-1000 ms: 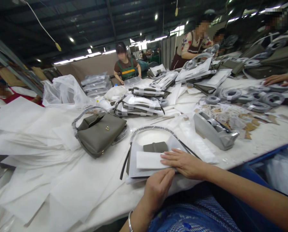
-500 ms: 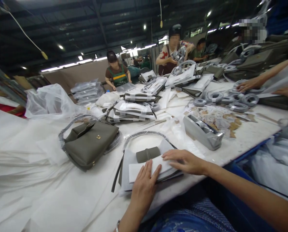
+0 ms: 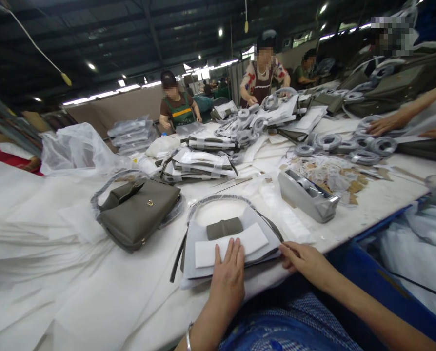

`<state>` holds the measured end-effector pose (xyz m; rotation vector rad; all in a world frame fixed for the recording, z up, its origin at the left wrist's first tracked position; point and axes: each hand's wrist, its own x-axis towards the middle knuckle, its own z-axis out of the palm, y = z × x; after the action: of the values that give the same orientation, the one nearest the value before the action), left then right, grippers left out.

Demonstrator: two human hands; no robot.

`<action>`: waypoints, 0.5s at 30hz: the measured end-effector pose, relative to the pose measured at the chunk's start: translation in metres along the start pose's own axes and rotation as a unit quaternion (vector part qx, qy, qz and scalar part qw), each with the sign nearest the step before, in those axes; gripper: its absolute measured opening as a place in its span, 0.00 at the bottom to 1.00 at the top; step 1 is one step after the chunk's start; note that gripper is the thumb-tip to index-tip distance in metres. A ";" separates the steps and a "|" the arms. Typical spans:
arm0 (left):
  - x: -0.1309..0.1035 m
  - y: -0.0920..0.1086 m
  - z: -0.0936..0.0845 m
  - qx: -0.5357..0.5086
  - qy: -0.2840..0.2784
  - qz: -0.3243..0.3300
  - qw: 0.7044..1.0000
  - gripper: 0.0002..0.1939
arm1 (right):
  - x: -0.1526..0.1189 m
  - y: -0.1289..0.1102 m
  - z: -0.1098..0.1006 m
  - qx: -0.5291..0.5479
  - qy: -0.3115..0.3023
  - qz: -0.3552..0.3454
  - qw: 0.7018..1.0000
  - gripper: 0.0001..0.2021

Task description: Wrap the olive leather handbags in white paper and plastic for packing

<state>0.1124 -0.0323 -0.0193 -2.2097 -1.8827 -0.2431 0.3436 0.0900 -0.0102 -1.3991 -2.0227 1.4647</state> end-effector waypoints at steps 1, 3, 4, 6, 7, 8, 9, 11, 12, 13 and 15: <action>0.001 0.001 -0.002 -0.004 -0.003 -0.002 1.000 0.29 | 0.000 0.003 0.005 0.068 0.002 0.021 0.997 0.26; 0.001 0.003 -0.006 -0.019 -0.001 -0.009 1.000 0.29 | -0.002 0.005 0.012 0.191 0.022 0.054 0.980 0.29; 0.002 0.003 -0.008 -0.026 0.005 -0.011 1.000 0.29 | -0.004 0.003 0.016 0.241 0.029 0.063 0.968 0.31; 0.001 0.004 -0.009 -0.036 0.024 -0.014 0.999 0.32 | -0.008 -0.005 0.020 0.318 0.026 0.061 0.946 0.31; 0.001 0.003 -0.008 -0.036 0.038 -0.018 0.998 0.34 | -0.011 -0.011 0.021 0.347 0.019 0.049 0.936 0.30; 0.000 0.002 -0.006 -0.034 0.054 -0.023 0.998 0.35 | -0.013 -0.018 0.022 0.369 0.012 0.034 0.929 0.29; 0.000 0.001 -0.003 -0.030 0.073 -0.029 0.996 0.36 | -0.015 -0.025 0.023 0.385 0.010 0.019 0.923 0.28; 0.000 -0.002 0.003 -0.021 0.116 -0.040 0.992 0.36 | -0.019 -0.039 0.024 0.401 0.014 -0.008 0.916 0.27; 0.001 -0.005 0.005 -0.018 0.133 -0.043 0.990 0.37 | -0.021 -0.044 0.024 0.403 0.018 -0.018 0.915 0.27; 0.001 -0.007 0.007 -0.016 0.144 -0.044 0.988 0.38 | -0.022 -0.048 0.025 0.402 0.023 -0.028 0.915 0.27; 0.001 -0.013 0.006 -0.018 0.156 -0.044 0.987 0.40 | -0.021 -0.050 0.023 0.392 0.034 -0.047 0.918 0.28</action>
<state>0.0998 -0.0280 -0.0237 -1.9740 -1.8151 -0.6045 0.3113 0.0585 0.0284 -0.9633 -1.1887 1.8432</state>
